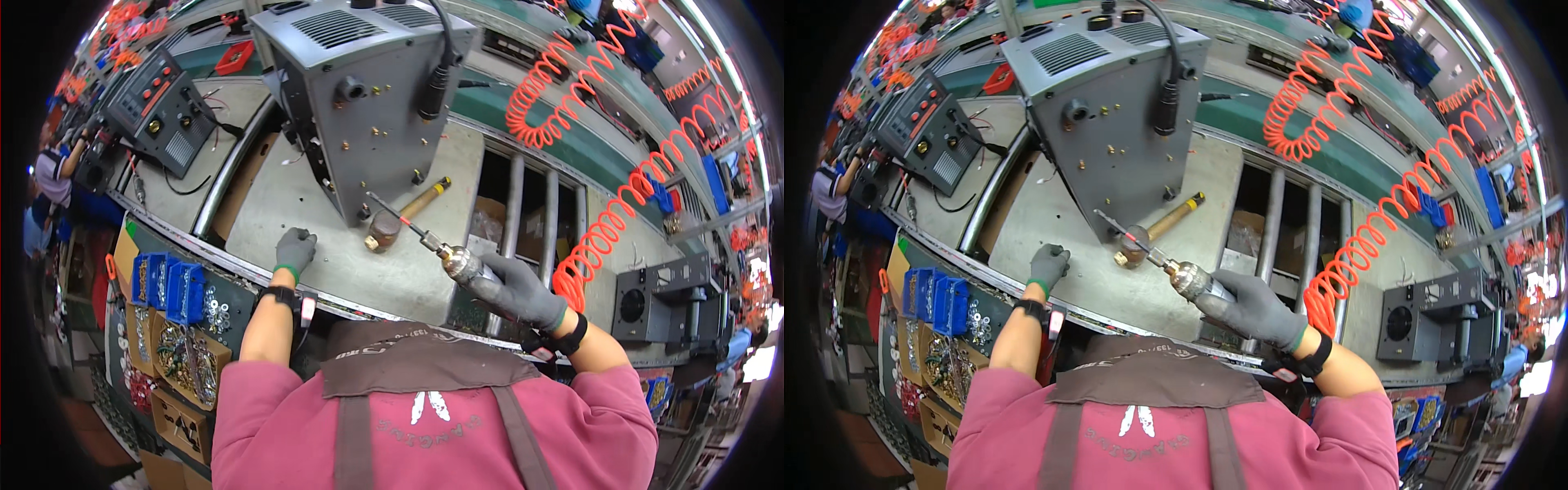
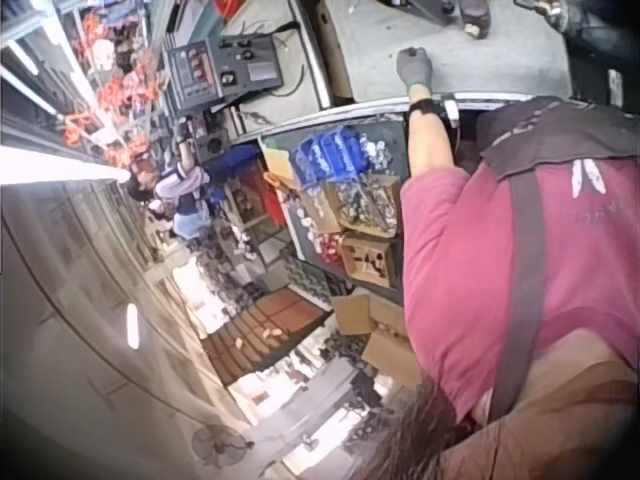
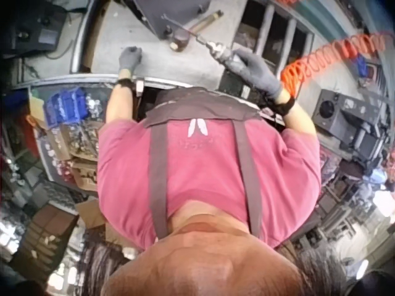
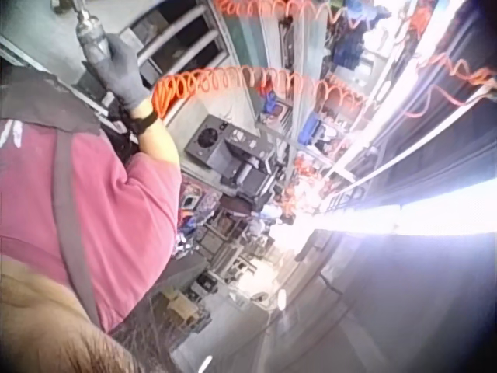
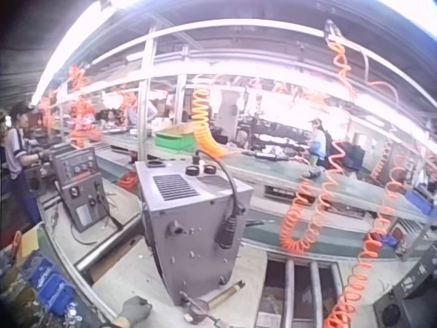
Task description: Assembling a welding machine on a production line using an air screwdriver and hammer
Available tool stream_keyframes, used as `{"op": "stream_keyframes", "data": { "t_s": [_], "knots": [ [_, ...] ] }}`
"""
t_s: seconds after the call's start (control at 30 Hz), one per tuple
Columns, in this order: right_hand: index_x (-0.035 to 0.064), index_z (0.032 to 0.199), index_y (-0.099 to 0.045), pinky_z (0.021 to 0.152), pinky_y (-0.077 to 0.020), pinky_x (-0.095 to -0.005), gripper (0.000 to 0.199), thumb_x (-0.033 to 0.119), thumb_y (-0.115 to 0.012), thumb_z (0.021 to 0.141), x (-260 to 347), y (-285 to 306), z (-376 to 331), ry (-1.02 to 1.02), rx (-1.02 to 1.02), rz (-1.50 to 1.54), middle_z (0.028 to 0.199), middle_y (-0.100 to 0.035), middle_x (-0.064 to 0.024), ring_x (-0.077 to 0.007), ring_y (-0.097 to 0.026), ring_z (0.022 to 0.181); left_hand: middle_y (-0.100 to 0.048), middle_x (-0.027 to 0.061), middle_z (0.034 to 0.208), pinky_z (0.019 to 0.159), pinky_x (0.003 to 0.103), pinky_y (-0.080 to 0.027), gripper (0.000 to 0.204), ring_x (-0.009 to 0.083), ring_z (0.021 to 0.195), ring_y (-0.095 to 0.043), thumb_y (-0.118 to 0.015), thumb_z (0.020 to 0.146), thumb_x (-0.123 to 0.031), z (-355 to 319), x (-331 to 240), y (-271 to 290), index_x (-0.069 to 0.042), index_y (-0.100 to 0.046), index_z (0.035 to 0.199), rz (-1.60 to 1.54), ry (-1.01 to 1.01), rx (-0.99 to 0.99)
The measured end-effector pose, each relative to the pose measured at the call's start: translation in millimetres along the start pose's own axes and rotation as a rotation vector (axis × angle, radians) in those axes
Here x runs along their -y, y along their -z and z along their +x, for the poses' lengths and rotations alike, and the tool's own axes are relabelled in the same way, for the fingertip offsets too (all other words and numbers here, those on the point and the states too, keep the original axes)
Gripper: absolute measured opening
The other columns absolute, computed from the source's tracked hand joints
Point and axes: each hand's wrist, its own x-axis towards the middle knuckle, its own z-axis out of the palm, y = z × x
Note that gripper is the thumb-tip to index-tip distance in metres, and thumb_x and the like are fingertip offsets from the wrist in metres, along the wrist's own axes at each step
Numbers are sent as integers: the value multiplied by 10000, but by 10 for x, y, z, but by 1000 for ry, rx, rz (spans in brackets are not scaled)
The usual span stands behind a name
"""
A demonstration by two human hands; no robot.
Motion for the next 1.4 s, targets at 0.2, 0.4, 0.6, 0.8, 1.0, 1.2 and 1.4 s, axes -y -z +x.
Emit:
{"op": "stream_keyframes", "data": {
  "t_s": [0.2,0.4,0.6,0.8,1.0,1.2,1.4],
  "knots": [
    [17,1031,-612,664,-479,-335,381,335,-701,840,-99,33,64,135,-1,-233,789,-615,-138,-183,-581,700,-647,30,815,554,203,-477,335,92,675,-613,-672,852,-186,-1313,-1427,84,-10,-606,1129,-574,-155,222],
    [51,1060,-611,660,-501,-368,446,407,-714,813,-2,73,0,236,48,-278,793,-634,-157,-271,-642,712,-619,20,759,495,173,-434,399,61,582,-543,-635,897,-363,-1572,-1609,110,-4,-634,1071,-727,-354,344],
    [41,1075,-607,679,-496,-364,452,417,-684,835,53,149,-108,141,46,-276,820,-627,-169,-266,-635,732,-552,7,702,472,177,-412,421,58,552,-505,-603,915,-418,-1643,-1665,101,-5,-613,996,-913,-217,387],
    [38,1068,-612,681,-494,-359,445,421,-666,849,79,261,-156,157,36,-255,815,-627,-175,-272,-632,731,-554,25,757,493,190,-420,421,84,600,-521,-685,866,-352,-1754,-1916,263,11,-583,1052,-731,-323,468],
    [26,1064,-611,703,-493,-352,423,389,-669,854,147,362,-155,197,35,-215,827,-636,-173,-265,-638,754,-586,60,717,465,218,-426,416,104,565,-537,-693,860,-336,-1727,-2094,330,36,-626,1034,-668,-298,507],
    [20,1049,-613,738,-486,-355,384,341,-682,850,278,422,-190,205,-36,-240,877,-636,-172,-258,-630,807,-606,77,682,468,214,-435,389,110,522,-538,-687,868,-293,-1750,-2377,280,42,-634,1057,-685,-358,473],
    [24,988,-609,716,-479,-298,372,385,-618,903,528,875,-36,-51,-183,-37,815,-617,-70,-105,-564,784,-581,86,1102,706,215,-490,418,104,865,-574,-633,897,-210,-1454,-2504,335,-38,-542,1268,-656,-933,-95]
  ]
}}
